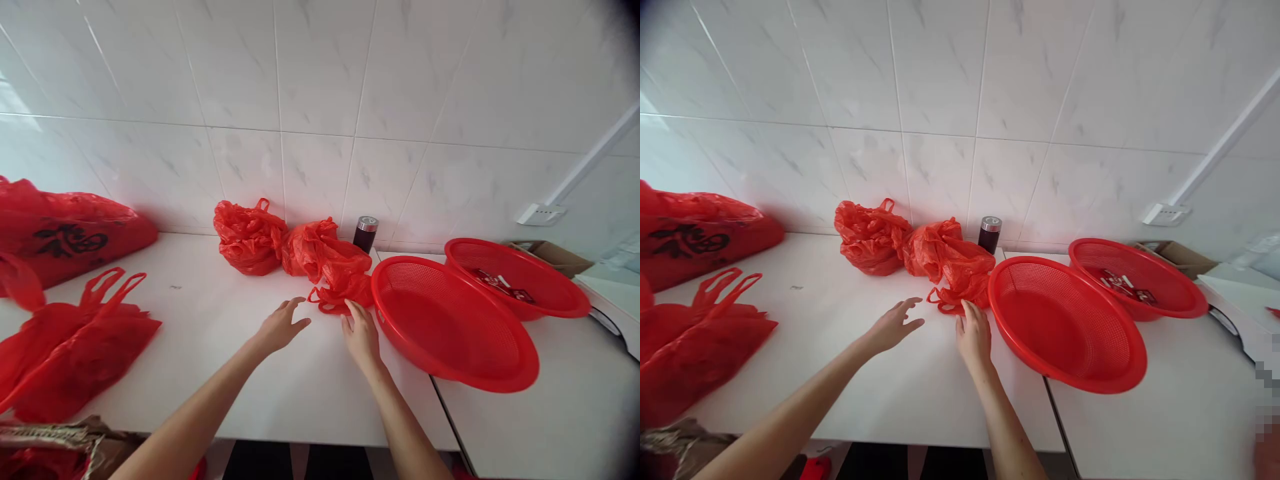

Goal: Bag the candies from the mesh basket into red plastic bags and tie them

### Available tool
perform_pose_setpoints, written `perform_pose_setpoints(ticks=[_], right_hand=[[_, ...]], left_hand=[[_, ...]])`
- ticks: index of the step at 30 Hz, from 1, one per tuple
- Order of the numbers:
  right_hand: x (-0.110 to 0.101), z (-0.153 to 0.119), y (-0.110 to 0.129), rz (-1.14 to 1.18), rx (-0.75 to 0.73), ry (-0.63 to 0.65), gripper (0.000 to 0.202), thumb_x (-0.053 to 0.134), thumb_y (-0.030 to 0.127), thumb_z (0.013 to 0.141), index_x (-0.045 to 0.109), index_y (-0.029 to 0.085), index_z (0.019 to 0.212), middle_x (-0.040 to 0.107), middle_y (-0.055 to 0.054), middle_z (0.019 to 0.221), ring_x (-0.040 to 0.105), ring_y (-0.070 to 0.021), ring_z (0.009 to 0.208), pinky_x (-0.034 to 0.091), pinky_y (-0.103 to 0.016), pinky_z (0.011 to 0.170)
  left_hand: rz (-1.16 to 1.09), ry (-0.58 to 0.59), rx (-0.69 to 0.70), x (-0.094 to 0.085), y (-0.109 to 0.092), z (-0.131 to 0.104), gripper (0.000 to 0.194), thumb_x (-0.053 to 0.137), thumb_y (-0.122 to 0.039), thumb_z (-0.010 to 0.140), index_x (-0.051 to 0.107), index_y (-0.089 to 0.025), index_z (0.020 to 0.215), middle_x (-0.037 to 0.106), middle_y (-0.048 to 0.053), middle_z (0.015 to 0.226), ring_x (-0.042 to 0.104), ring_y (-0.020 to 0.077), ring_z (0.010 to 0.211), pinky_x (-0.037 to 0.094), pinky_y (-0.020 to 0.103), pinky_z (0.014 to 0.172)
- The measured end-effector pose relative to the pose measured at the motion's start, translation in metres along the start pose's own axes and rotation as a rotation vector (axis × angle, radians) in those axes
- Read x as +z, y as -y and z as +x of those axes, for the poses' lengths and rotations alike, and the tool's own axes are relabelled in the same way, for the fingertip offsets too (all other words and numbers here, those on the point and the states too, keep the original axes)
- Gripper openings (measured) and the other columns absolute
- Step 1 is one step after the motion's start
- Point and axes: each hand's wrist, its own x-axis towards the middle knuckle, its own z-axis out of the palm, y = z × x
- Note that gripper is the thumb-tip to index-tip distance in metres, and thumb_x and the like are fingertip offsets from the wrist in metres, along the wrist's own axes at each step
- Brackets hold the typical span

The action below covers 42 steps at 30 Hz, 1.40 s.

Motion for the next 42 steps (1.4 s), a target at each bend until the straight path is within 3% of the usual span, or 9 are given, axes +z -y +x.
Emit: perform_pose_setpoints(ticks=[6, 10, 19, 25, 31, 34, 37, 39, 42], right_hand=[[-0.017, -0.013, 0.016, -0.081, 0.05, 0.323, 0.026, 0.055, 0.02, 0.085, 0.064, 0.022, 0.109, 0.064, -0.01, 0.113, 0.056, -0.0255, 0.109, 0.041, -0.034, 0.089], [-0.026, -0.042, 0.025, 0.02, -0.003, 0.45, 0.012, 0.056, 0.015, 0.082, 0.063, 0.024, 0.086, 0.069, 0.001, 0.088, 0.063, -0.015, 0.084, 0.04, -0.022, 0.07], [-0.058, -0.068, 0.0, -0.067, 0.103, 0.472, 0.013, 0.051, 0.018, 0.085, 0.061, 0.026, 0.083, 0.068, 0.004, 0.072, 0.061, -0.0133, 0.068, 0.032, -0.023, 0.056], [-0.064, -0.072, 0.073, 0.339, -0.17, 0.164, 0.021, 0.04, 0.022, 0.094, 0.06, 0.023, 0.098, 0.068, -0.004, 0.091, 0.062, -0.0143, 0.079, 0.046, -0.024, 0.072], [-0.031, -0.066, 0.081, 0.034, -0.239, 0.265, 0.021, 0.044, 0.017, 0.091, 0.062, 0.018, 0.101, 0.068, -0.009, 0.094, 0.062, -0.0241, 0.094, 0.045, -0.036, 0.084], [-0.039, -0.059, 0.06, -0.112, -0.248, 0.448, 0.027, 0.047, 0.025, 0.09, 0.061, 0.018, 0.112, 0.07, -0.008, 0.084, 0.065, -0.0232, 0.08, 0.046, -0.033, 0.074], [-0.06, -0.058, 0.051, -0.205, -0.325, 0.593, 0.036, 0.051, 0.023, 0.086, 0.058, 0.023, 0.122, 0.07, -0.005, 0.081, 0.065, -0.0216, 0.074, 0.044, -0.03, 0.068], [-0.073, -0.06, 0.051, -0.262, -0.363, 0.645, 0.036, 0.053, 0.02, 0.082, 0.062, 0.025, 0.116, 0.069, -0.004, 0.077, 0.064, -0.0224, 0.074, 0.043, -0.031, 0.069], [-0.086, -0.061, 0.051, -0.266, -0.382, 0.711, 0.024, 0.056, 0.016, 0.076, 0.068, 0.024, 0.094, 0.066, -0.003, 0.071, 0.063, -0.0224, 0.076, 0.042, -0.031, 0.072]], left_hand=[[0.039, -0.169, 0.201, 0.055, -0.028, 0.01, 0.06, 0.057, -0.019, 0.083, 0.042, -0.033, 0.14, 0.028, 0.005, 0.154, 0.026, 0.0301, 0.139, 0.029, 0.046, 0.108], [0.011, -0.114, 0.24, 0.069, -0.029, 0.002, 0.047, 0.056, -0.013, 0.08, 0.06, -0.03, 0.123, 0.059, 0.005, 0.13, 0.046, 0.0278, 0.125, 0.028, 0.045, 0.107], [-0.215, -0.092, -0.217, 0.02, 0.022, -0.049, 0.039, 0.041, -0.018, 0.079, 0.061, -0.024, 0.113, 0.066, -0.001, 0.065, 0.059, 0.015, 0.056, 0.044, 0.023, 0.054], [-0.532, -0.085, -0.342, 0.004, -0.011, -0.074, 0.029, 0.044, -0.024, 0.077, 0.059, -0.024, 0.102, 0.048, -0.008, 0.049, 0.044, 0.0118, 0.041, 0.036, 0.021, 0.042], [-0.653, 0.021, -0.3, -0.011, -0.036, -0.085, 0.02, 0.05, -0.038, 0.079, 0.06, -0.021, 0.074, 0.038, -0.007, 0.048, 0.032, 0.0078, 0.035, 0.028, 0.019, 0.033], [-0.611, -0.014, -0.371, -0.017, -0.013, -0.085, 0.021, 0.054, -0.039, 0.076, 0.065, -0.021, 0.079, 0.037, -0.007, 0.044, 0.034, 0.009, 0.033, 0.027, 0.019, 0.031], [-0.649, -0.262, -0.437, -0.022, 0.023, -0.081, 0.021, 0.056, -0.027, 0.07, 0.067, -0.021, 0.088, 0.053, -0.004, 0.052, 0.047, 0.0118, 0.041, 0.034, 0.019, 0.035], [-0.843, -0.413, -0.438, -0.025, 0.041, -0.078, 0.026, 0.057, -0.022, 0.066, 0.066, -0.02, 0.09, 0.063, -0.002, 0.065, 0.056, 0.0129, 0.051, 0.041, 0.019, 0.042], [-1.28, -0.383, -0.458, -0.03, 0.051, -0.077, 0.031, 0.062, -0.02, 0.063, 0.064, -0.018, 0.094, 0.068, 0.001, 0.077, 0.063, 0.0153, 0.062, 0.049, 0.022, 0.051]])
